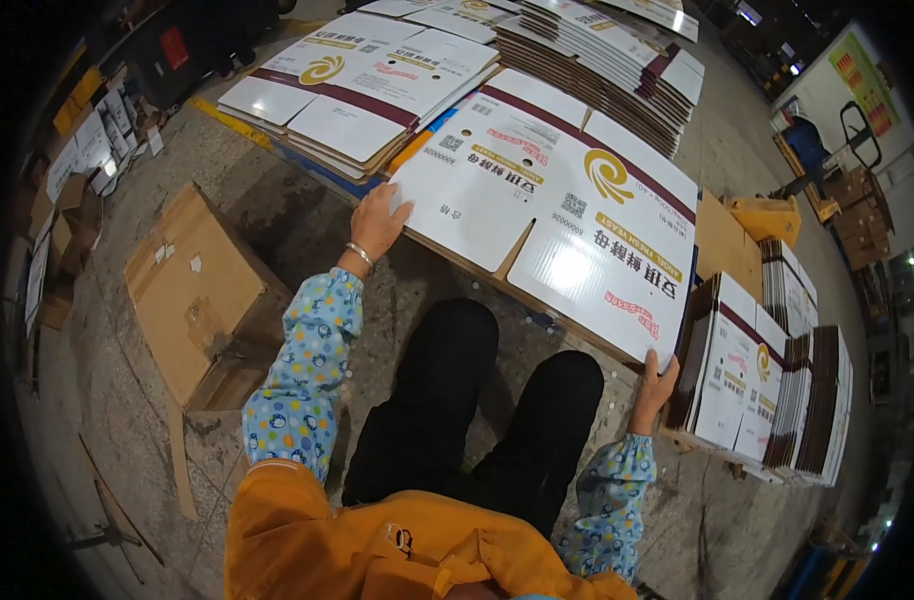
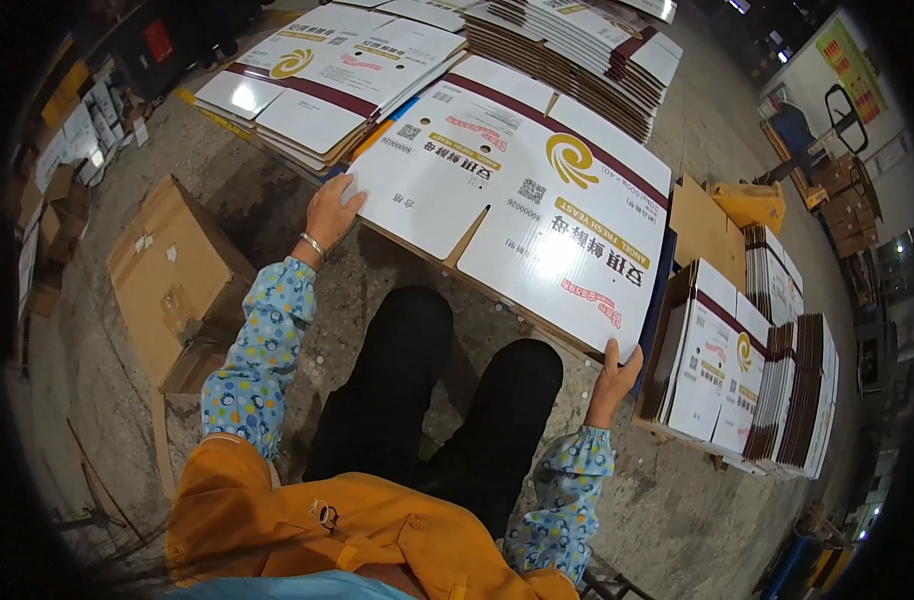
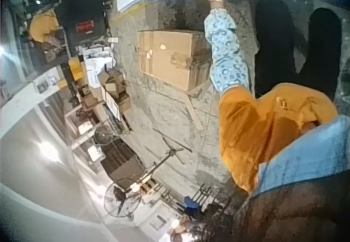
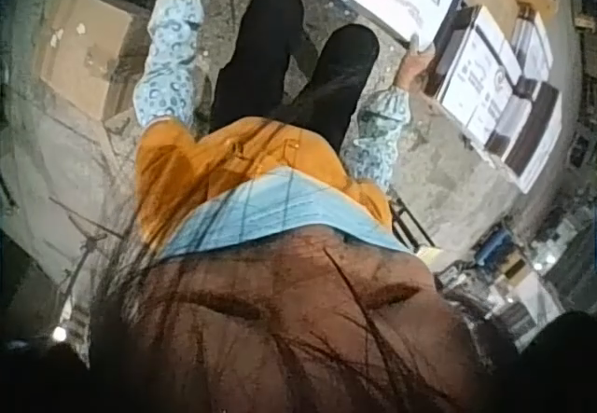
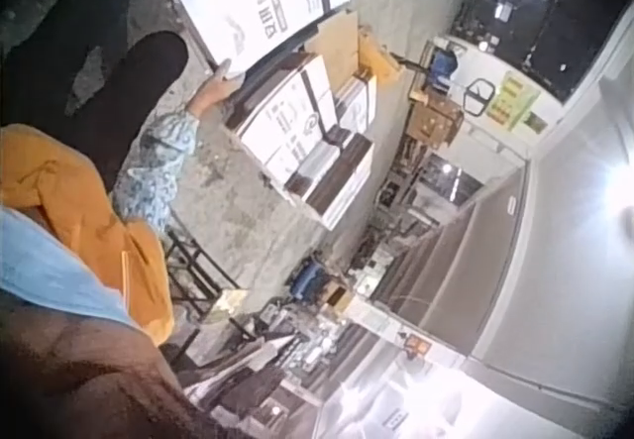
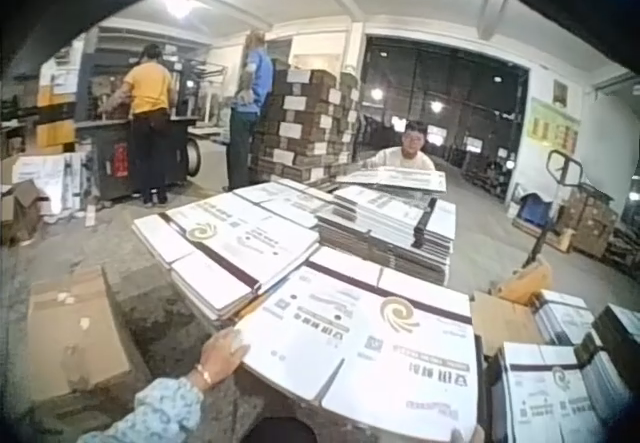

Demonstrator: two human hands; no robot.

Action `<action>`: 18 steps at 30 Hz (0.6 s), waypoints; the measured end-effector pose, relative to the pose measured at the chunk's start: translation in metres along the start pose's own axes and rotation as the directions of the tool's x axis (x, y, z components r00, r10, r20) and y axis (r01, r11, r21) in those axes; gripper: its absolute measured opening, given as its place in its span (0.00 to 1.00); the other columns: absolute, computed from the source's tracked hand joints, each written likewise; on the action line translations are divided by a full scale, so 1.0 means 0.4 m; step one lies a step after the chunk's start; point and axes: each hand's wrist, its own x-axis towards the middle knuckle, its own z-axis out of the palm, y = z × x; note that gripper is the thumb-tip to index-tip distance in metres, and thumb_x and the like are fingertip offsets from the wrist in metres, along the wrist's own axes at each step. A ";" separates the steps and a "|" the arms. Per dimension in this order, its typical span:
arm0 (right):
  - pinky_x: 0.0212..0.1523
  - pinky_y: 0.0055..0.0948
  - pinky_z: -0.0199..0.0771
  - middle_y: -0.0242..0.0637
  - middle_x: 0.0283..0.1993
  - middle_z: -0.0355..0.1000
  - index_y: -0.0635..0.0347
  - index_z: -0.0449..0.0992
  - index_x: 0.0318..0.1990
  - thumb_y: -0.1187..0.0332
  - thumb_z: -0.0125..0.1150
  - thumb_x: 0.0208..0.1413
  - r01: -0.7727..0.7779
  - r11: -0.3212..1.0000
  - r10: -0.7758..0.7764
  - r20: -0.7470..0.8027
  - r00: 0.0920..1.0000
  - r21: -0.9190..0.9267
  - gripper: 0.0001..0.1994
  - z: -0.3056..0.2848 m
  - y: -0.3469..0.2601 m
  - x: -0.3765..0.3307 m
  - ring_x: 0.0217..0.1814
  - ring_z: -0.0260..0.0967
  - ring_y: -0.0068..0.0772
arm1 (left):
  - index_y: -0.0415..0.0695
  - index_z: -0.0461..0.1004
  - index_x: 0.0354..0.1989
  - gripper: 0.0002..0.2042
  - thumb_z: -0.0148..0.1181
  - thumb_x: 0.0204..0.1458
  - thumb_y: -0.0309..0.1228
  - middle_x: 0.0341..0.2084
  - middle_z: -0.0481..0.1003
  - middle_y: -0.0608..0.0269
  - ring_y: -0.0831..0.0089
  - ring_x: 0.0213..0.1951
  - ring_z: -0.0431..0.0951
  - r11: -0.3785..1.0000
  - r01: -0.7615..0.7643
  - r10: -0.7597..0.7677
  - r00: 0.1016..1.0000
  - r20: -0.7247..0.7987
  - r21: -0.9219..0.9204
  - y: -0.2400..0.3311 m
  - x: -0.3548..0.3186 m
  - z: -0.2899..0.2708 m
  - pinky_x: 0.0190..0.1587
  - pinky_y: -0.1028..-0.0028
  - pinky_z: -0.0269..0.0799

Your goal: Folding and stacking cardboard boxes in a warehouse.

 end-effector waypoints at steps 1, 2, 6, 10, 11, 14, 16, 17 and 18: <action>0.58 0.35 0.54 0.54 0.57 0.57 0.75 0.57 0.55 0.54 0.56 0.53 -0.007 1.000 0.007 -0.012 1.000 -0.013 0.33 -0.007 0.009 0.001 0.59 0.55 0.46 | 0.38 0.69 0.47 0.23 0.57 0.46 0.41 0.45 0.69 0.47 0.53 0.48 0.67 1.000 -0.003 0.003 1.000 0.031 -0.003 0.005 -0.008 -0.006 0.52 0.63 0.62; 0.58 0.36 0.53 0.55 0.57 0.57 0.75 0.57 0.56 0.54 0.56 0.53 -0.014 1.000 0.014 -0.024 1.000 -0.025 0.33 -0.013 0.018 0.000 0.60 0.54 0.46 | 0.38 0.68 0.48 0.25 0.59 0.44 0.42 0.46 0.68 0.46 0.52 0.49 0.66 1.000 -0.006 0.007 0.998 0.062 -0.005 0.010 -0.017 -0.013 0.52 0.63 0.62; 0.59 0.38 0.53 0.56 0.56 0.57 0.75 0.58 0.55 0.56 0.57 0.52 -0.062 0.998 0.062 -0.012 0.998 -0.026 0.32 -0.068 -0.021 -0.042 0.59 0.55 0.48 | 0.39 0.67 0.51 0.32 0.64 0.38 0.45 0.50 0.63 0.45 0.51 0.52 0.63 0.997 -0.067 0.058 0.985 0.163 0.048 0.041 -0.092 -0.110 0.53 0.62 0.61; 0.59 0.39 0.53 0.57 0.60 0.52 0.74 0.54 0.58 0.57 0.60 0.50 0.021 0.998 -0.013 0.126 0.992 -0.062 0.35 -0.120 -0.017 -0.062 0.62 0.51 0.50 | 0.42 0.62 0.56 0.40 0.68 0.32 0.48 0.51 0.59 0.47 0.52 0.55 0.58 0.998 -0.059 0.065 0.928 0.367 -0.028 0.028 -0.121 -0.169 0.55 0.62 0.59; 0.60 0.39 0.53 0.57 0.61 0.50 0.74 0.52 0.59 0.57 0.61 0.49 0.102 0.990 -0.088 0.144 0.986 -0.093 0.37 -0.125 -0.020 -0.063 0.63 0.50 0.50 | 0.42 0.61 0.56 0.42 0.69 0.31 0.49 0.52 0.58 0.46 0.52 0.55 0.58 0.999 -0.050 0.050 0.927 0.372 -0.011 0.024 -0.120 -0.167 0.56 0.62 0.58; 0.61 0.40 0.53 0.56 0.63 0.48 0.70 0.51 0.60 0.53 0.65 0.44 0.204 0.958 -0.133 0.314 0.940 -0.203 0.41 -0.147 -0.013 -0.048 0.65 0.47 0.51 | 0.42 0.58 0.58 0.45 0.69 0.30 0.50 0.55 0.55 0.43 0.49 0.57 0.55 0.998 -0.065 0.053 0.923 0.382 0.019 0.026 -0.116 -0.153 0.57 0.61 0.56; 0.61 0.41 0.54 0.57 0.63 0.47 0.67 0.52 0.60 0.51 0.66 0.42 0.256 0.934 -0.161 0.346 0.924 -0.250 0.43 -0.148 -0.027 -0.038 0.65 0.47 0.52 | 0.41 0.56 0.59 0.47 0.69 0.30 0.51 0.56 0.53 0.41 0.48 0.58 0.54 0.996 -0.085 0.066 0.919 0.388 0.032 0.028 -0.110 -0.144 0.58 0.60 0.55; 0.61 0.42 0.54 0.57 0.63 0.47 0.65 0.53 0.60 0.49 0.67 0.40 0.308 0.905 -0.186 0.380 0.906 -0.293 0.44 -0.146 -0.034 -0.032 0.65 0.47 0.54 | 0.41 0.55 0.60 0.48 0.69 0.29 0.52 0.57 0.51 0.39 0.46 0.59 0.52 0.994 -0.098 0.074 0.923 0.377 0.045 0.024 -0.108 -0.139 0.59 0.59 0.54; 0.61 0.42 0.54 0.57 0.63 0.47 0.65 0.53 0.60 0.49 0.67 0.40 0.305 0.906 -0.182 0.380 0.907 -0.294 0.44 -0.143 -0.035 -0.033 0.65 0.47 0.54 | 0.41 0.54 0.60 0.49 0.69 0.29 0.52 0.59 0.49 0.37 0.45 0.60 0.50 0.992 -0.110 0.082 0.926 0.370 0.058 0.022 -0.111 -0.136 0.59 0.58 0.53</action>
